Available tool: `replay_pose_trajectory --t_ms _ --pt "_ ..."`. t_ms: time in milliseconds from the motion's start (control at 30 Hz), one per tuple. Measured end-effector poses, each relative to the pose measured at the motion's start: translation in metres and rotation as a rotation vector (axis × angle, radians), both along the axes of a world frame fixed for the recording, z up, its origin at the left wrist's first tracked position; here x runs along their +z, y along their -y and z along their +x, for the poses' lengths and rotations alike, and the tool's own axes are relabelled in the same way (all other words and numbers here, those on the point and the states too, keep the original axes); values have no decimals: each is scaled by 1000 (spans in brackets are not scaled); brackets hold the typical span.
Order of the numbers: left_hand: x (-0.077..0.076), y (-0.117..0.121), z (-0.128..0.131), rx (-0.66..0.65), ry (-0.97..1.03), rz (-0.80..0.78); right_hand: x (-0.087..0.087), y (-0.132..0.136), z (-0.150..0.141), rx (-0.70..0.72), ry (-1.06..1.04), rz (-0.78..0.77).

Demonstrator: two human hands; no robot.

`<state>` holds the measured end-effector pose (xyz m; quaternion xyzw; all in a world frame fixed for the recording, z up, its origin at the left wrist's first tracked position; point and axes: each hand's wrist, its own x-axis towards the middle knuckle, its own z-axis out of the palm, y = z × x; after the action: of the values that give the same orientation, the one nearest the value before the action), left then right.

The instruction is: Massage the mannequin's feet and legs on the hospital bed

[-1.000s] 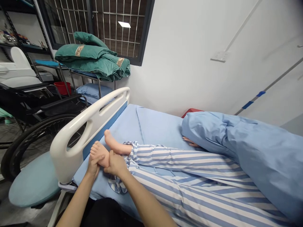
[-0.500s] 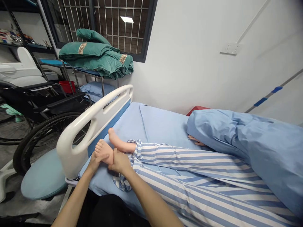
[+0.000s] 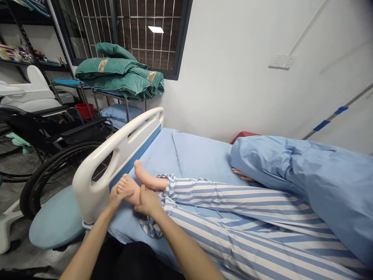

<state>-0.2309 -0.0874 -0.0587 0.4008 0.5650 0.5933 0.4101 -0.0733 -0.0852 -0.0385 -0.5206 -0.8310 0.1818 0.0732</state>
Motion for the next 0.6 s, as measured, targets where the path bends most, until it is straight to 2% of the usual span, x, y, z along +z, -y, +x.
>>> replay_pose_trajectory --t_ms 100,167,233,367,500,600 --pt "-24 -4 22 75 256 73 -1 -2 0 6 -3 -3" --pt "-33 -6 30 123 314 96 -2 -3 0 7 -4 -13" --pt "-36 -6 30 120 336 102 -3 -4 -1 7 -2 -10" --pt "-31 -3 16 24 268 73 -1 -3 -1 5 13 22" --pt "-21 3 2 -84 95 -29 3 -2 0 16 -3 -7" --pt "-12 7 -1 -85 -31 -70 4 0 0 19 -24 -4"
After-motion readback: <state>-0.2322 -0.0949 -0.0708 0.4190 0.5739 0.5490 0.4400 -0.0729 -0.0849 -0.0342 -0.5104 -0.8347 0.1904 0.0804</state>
